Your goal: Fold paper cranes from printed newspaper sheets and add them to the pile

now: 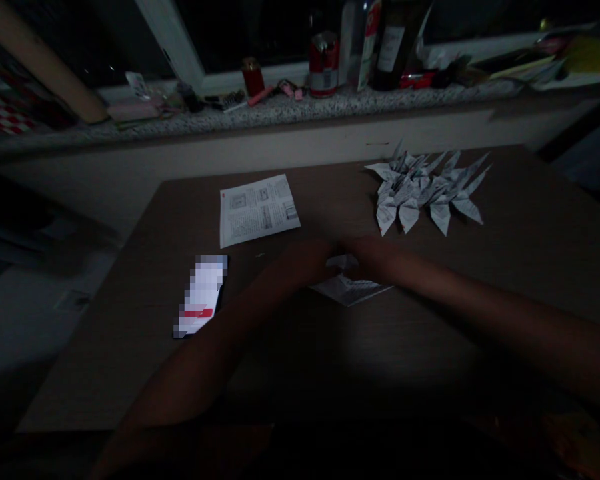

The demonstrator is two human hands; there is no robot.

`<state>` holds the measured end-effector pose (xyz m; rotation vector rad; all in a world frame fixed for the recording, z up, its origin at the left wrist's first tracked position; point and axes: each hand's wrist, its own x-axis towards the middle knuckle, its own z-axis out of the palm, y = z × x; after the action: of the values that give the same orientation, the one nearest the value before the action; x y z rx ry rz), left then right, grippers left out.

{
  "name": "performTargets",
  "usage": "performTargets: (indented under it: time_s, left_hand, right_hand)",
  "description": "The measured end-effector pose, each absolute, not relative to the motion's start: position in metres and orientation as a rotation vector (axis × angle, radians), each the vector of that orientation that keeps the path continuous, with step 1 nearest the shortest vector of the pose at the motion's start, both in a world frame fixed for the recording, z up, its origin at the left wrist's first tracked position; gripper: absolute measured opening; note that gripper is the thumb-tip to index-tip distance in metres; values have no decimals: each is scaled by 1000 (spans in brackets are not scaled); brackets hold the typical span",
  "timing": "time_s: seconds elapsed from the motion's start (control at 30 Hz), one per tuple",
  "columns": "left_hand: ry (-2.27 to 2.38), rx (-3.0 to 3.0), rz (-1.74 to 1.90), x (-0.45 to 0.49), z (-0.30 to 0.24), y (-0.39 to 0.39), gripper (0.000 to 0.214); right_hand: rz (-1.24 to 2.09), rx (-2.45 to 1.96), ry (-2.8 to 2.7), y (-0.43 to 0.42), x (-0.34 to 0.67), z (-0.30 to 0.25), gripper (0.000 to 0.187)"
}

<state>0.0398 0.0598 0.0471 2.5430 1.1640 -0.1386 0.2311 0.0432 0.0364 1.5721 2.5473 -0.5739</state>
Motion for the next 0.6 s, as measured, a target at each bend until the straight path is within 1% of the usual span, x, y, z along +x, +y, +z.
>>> performTargets:
  time_s: [0.07,0.23,0.47,0.6]
  left_hand:
    - [1164,2546,-176,40,43,59,38]
    - [1170,2538,-192,36,34,57,33]
    - [1130,2492,-22,27,27,52,31]
    - [1032,2422,126,23,23,51,22]
  right_hand:
    - [-605,1580,2570,42,234,34,40]
    - [-710,1637,2560,34,245,33,22]
    - [-1065,1617,2688,25,260,28,16]
    - [-1214,1598,2798,21,264,21,14]
